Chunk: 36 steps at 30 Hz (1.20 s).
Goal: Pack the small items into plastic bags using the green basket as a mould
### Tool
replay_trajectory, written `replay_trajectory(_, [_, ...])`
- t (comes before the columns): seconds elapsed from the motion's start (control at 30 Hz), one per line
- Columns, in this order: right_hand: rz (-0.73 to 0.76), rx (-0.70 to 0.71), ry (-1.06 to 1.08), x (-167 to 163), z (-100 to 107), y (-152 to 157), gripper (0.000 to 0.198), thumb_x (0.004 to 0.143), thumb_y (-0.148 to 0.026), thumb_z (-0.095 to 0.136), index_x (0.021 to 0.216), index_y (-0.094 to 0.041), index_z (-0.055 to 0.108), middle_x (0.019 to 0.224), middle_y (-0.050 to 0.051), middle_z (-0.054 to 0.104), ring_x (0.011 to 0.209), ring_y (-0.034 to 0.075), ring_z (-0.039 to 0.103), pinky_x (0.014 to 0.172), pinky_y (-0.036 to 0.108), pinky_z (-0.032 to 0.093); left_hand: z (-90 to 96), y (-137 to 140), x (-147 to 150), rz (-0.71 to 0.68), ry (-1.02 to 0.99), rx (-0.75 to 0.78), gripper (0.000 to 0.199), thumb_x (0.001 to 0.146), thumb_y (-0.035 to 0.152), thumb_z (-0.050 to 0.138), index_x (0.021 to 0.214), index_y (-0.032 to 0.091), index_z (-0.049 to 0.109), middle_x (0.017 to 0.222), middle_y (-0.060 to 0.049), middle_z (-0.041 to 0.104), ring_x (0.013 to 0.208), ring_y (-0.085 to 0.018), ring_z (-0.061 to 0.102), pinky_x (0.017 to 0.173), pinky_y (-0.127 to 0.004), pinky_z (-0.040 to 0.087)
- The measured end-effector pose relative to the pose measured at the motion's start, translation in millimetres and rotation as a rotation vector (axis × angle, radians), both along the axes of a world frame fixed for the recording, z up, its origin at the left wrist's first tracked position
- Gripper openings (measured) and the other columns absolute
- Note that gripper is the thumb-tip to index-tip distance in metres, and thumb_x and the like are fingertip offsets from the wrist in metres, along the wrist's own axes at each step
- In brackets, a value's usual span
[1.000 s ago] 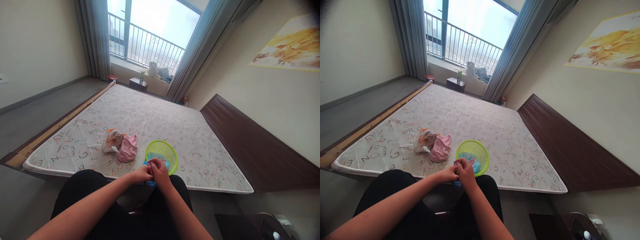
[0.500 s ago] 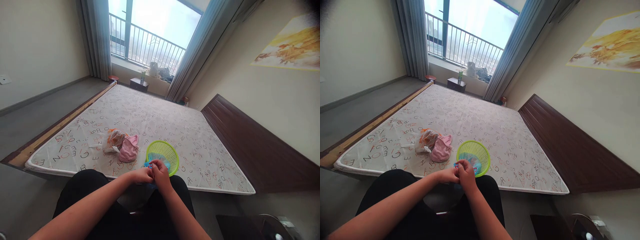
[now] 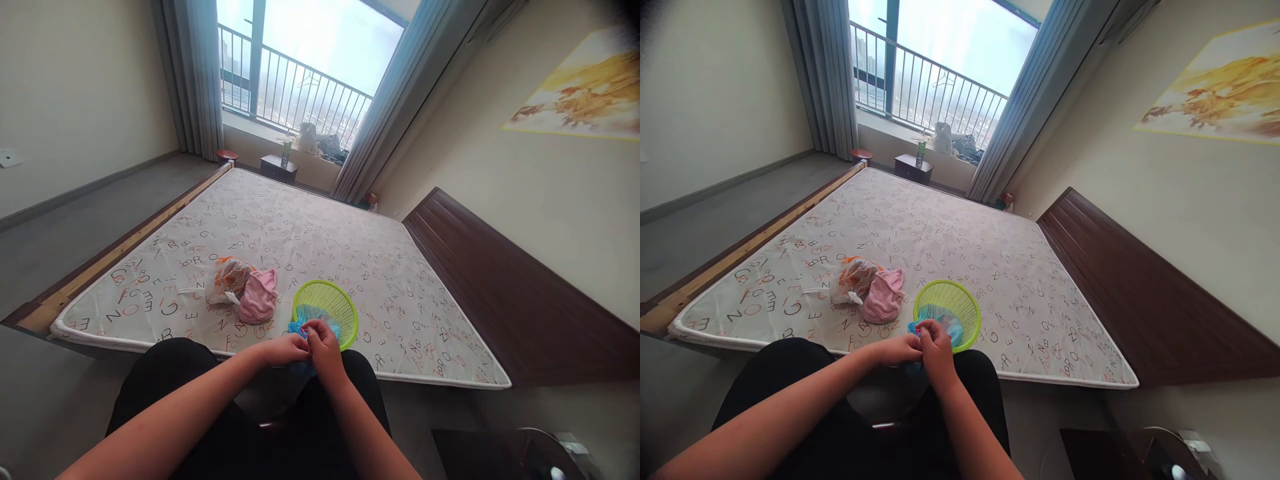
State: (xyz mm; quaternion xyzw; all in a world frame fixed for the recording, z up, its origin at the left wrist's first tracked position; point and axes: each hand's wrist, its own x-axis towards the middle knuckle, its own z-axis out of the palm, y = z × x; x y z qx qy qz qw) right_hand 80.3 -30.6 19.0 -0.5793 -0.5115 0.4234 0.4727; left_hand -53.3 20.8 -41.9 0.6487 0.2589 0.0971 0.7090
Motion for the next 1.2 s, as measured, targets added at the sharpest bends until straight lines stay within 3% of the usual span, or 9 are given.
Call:
replay_trajectory(0.23, [-0.083,0.068,-0.233,5.3,-1.8,0.5,0.020,0.089,-0.034,0.052,0.094,-0.022,0.068,0.094,0.005,0.068,0.088,0.022,0.062,0.086,0.036,0.049,6.5,-3.8,1.4,0.063,-0.037,-0.015,0.046,0.074,0.059,0.073,0.075,0.013,0.067,0.062,0.003,0.046,0.058,-0.009,0.033,0.056,-0.025,0.025])
replay_trajectory(0.37, [-0.105,0.123,-0.361,12.4,-10.9,-1.6,0.035,0.086,-0.028,0.055,0.120,-0.021,0.062,0.114,0.009,0.065,0.088,0.021,0.063,0.088,0.038,0.052,11.3,-2.5,0.3,0.149,-0.095,-0.139,0.054,0.069,0.065,0.076,0.079,0.012,0.068,0.061,0.004,0.046,0.058,-0.009,0.034,0.055,-0.024,0.024])
replay_trajectory(0.53, [-0.027,0.139,-0.409,19.4,-23.7,-4.8,0.051,0.089,-0.028,0.056,0.139,-0.022,0.053,0.128,0.012,0.063,0.107,0.025,0.064,0.095,0.042,0.052,21.0,-3.0,-2.6,0.212,-0.150,-0.247,0.059,0.066,0.068,0.079,0.083,0.013,0.068,0.055,0.008,0.040,0.051,-0.006,0.029,0.051,-0.024,0.018])
replay_trajectory(0.63, [-0.041,0.178,-0.475,20.4,-20.2,-6.0,0.050,0.090,-0.030,0.057,0.139,-0.023,0.054,0.123,0.012,0.064,0.112,0.027,0.062,0.099,0.045,0.050,20.1,-2.3,-0.3,0.240,-0.171,-0.273,0.062,0.060,0.070,0.083,0.079,0.013,0.066,0.052,0.009,0.038,0.049,-0.005,0.028,0.050,-0.024,0.018])
replay_trajectory(0.73, [-0.058,0.218,-0.511,21.1,-10.8,-5.5,0.045,0.092,-0.029,0.055,0.137,-0.024,0.056,0.117,0.011,0.064,0.107,0.026,0.061,0.098,0.045,0.050,15.3,-1.3,2.9,0.288,-0.224,-0.305,0.065,0.057,0.069,0.085,0.084,0.012,0.069,0.056,0.007,0.045,0.051,-0.005,0.033,0.051,-0.023,0.021])
replay_trajectory(0.9, [-0.022,0.288,-0.538,30.6,-0.1,-0.1,0.027,0.096,-0.024,0.046,0.113,-0.023,0.068,0.110,0.010,0.065,0.107,0.025,0.060,0.099,0.043,0.048,12.0,3.4,-0.3,0.420,-0.206,-0.342,0.062,0.065,0.067,0.082,0.090,0.012,0.068,0.054,0.009,0.038,0.048,-0.005,0.028,0.050,-0.023,0.017])
replay_trajectory(1.03, [0.022,0.237,-0.519,42.1,-1.3,3.5,0.025,0.096,-0.027,0.048,0.108,-0.021,0.069,0.102,0.009,0.068,0.093,0.024,0.062,0.089,0.041,0.050,12.9,9.5,-6.3,0.431,-0.275,-0.401,0.058,0.067,0.065,0.082,0.089,0.014,0.064,0.053,0.012,0.029,0.048,-0.005,0.021,0.049,-0.023,0.014])
replay_trajectory(1.1, [0.024,0.170,-0.469,44.5,-3.7,4.2,0.028,0.093,-0.032,0.054,0.114,-0.020,0.067,0.107,0.009,0.070,0.087,0.022,0.063,0.085,0.040,0.051,13.6,10.4,-7.5,0.409,-0.298,-0.420,0.056,0.069,0.062,0.082,0.087,0.014,0.062,0.054,0.012,0.029,0.048,-0.004,0.020,0.049,-0.023,0.013])
replay_trajectory(1.2, [0.048,0.051,-0.342,43.4,-7.7,4.6,0.041,0.089,-0.037,0.060,0.127,-0.021,0.062,0.122,0.010,0.068,0.094,0.023,0.065,0.082,0.038,0.052,15.8,7.8,-7.4,0.330,-0.311,-0.466,0.054,0.069,0.059,0.084,0.086,0.014,0.059,0.054,0.011,0.032,0.047,-0.004,0.020,0.048,-0.024,0.010])
